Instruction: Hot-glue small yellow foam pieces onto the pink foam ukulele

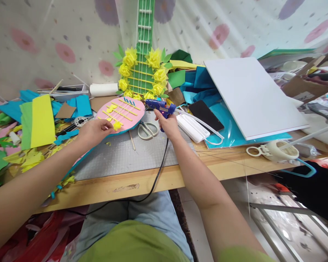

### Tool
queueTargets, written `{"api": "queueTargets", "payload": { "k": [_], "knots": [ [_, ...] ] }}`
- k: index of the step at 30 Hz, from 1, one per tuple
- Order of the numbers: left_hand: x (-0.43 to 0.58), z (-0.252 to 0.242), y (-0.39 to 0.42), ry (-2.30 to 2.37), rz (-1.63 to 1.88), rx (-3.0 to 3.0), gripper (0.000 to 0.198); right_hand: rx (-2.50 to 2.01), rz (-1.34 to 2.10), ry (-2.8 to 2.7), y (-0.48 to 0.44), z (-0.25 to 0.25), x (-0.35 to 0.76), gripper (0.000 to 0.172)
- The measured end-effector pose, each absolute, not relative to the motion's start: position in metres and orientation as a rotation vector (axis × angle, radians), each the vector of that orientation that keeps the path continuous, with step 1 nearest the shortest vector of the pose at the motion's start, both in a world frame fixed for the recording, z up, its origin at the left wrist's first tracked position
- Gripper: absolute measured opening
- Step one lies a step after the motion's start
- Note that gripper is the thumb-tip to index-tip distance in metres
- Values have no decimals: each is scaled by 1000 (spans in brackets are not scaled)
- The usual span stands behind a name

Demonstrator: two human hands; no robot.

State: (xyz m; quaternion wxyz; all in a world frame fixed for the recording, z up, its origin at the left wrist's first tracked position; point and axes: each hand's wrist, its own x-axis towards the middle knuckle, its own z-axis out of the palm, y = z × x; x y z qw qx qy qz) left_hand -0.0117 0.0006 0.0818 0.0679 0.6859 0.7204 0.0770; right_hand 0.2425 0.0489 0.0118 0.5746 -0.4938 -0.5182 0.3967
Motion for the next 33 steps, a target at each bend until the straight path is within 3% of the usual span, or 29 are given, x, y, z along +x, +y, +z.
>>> {"api": "queueTargets", "payload": {
  "k": [33],
  "knots": [
    [4,76,0,2277,243,2053,28,-1139,936,-1205,49,12,242,41]
  ]
}}
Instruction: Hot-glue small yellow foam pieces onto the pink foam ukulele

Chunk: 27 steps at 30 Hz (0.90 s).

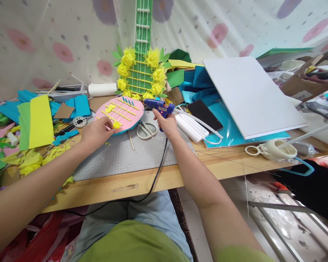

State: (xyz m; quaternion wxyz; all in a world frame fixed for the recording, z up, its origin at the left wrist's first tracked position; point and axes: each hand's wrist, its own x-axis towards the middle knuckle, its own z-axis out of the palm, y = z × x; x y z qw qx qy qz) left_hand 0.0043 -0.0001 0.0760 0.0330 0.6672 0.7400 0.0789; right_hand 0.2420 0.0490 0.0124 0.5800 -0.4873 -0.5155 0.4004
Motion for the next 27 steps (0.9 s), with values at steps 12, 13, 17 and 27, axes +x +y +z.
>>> {"api": "queueTargets", "payload": {
  "k": [12,13,17,27],
  "knots": [
    [13,82,2,2308,308,1837,42,-1142,932,-1204,50,12,242,40],
    [14,82,2,2305,307,1834,42,-1142,933,-1205,50,12,242,40],
    [15,80,4,2308,312,1831,44,-1124,937,-1198,50,11,242,39],
    [13,73,6,2289,404,1793,49,-1165,917,-1222,50,8,243,40]
  ]
}}
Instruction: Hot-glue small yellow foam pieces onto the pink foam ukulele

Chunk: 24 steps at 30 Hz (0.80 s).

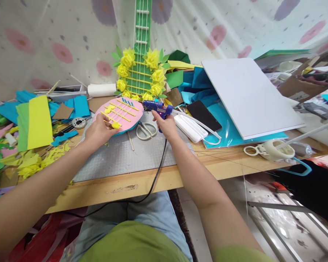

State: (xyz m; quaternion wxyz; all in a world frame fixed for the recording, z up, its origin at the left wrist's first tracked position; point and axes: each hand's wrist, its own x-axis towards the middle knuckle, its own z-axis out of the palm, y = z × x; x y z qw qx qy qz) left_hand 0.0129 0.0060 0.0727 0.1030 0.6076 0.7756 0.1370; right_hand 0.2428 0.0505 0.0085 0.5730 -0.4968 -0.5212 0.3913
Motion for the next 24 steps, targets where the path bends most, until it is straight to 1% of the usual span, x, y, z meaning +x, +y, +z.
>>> {"api": "queueTargets", "payload": {
  "k": [4,12,18,21,24],
  "knots": [
    [13,74,5,2259,441,1771,48,-1157,937,-1226,49,10,242,40],
    [8,76,3,2140,682,1755,60,-1202,932,-1241,51,6,242,40],
    [-19,87,8,2170,1074,1724,40,-1210,943,-1240,49,8,241,40],
    [-32,90,7,2220,1114,1736,35,-1224,943,-1251,48,9,240,40],
    [-35,83,3,2219,1014,1914,32,-1243,951,-1261,48,9,239,40]
  ]
}}
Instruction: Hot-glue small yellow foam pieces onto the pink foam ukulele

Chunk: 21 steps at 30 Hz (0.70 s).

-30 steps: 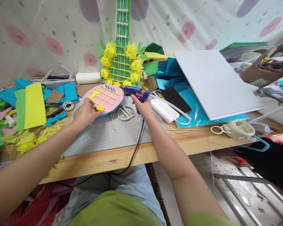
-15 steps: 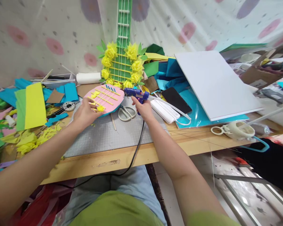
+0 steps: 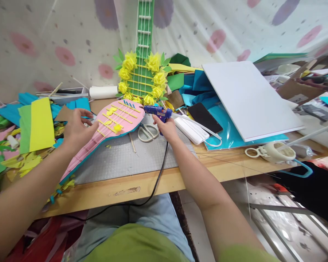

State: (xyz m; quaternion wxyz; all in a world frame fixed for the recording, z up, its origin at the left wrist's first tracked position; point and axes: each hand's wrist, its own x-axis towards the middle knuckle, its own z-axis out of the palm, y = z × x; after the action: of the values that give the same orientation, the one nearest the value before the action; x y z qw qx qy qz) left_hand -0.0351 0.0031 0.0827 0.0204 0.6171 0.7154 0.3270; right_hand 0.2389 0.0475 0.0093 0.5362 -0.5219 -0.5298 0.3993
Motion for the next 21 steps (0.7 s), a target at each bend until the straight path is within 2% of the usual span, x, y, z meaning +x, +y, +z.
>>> {"api": "queueTargets", "payload": {
  "k": [3,9,15,21],
  "knots": [
    [-27,64,-3,2092,911,2162,36,-1282,953,-1270,47,9,238,41],
    [-14,33,-16,1869,1192,2472,32,-1290,949,-1271,45,11,237,42],
    [-30,31,-16,1355,880,2970,35,-1272,965,-1262,45,13,236,42],
    [-34,31,-8,1300,857,3055,35,-1319,930,-1276,45,15,237,41]
  ]
}}
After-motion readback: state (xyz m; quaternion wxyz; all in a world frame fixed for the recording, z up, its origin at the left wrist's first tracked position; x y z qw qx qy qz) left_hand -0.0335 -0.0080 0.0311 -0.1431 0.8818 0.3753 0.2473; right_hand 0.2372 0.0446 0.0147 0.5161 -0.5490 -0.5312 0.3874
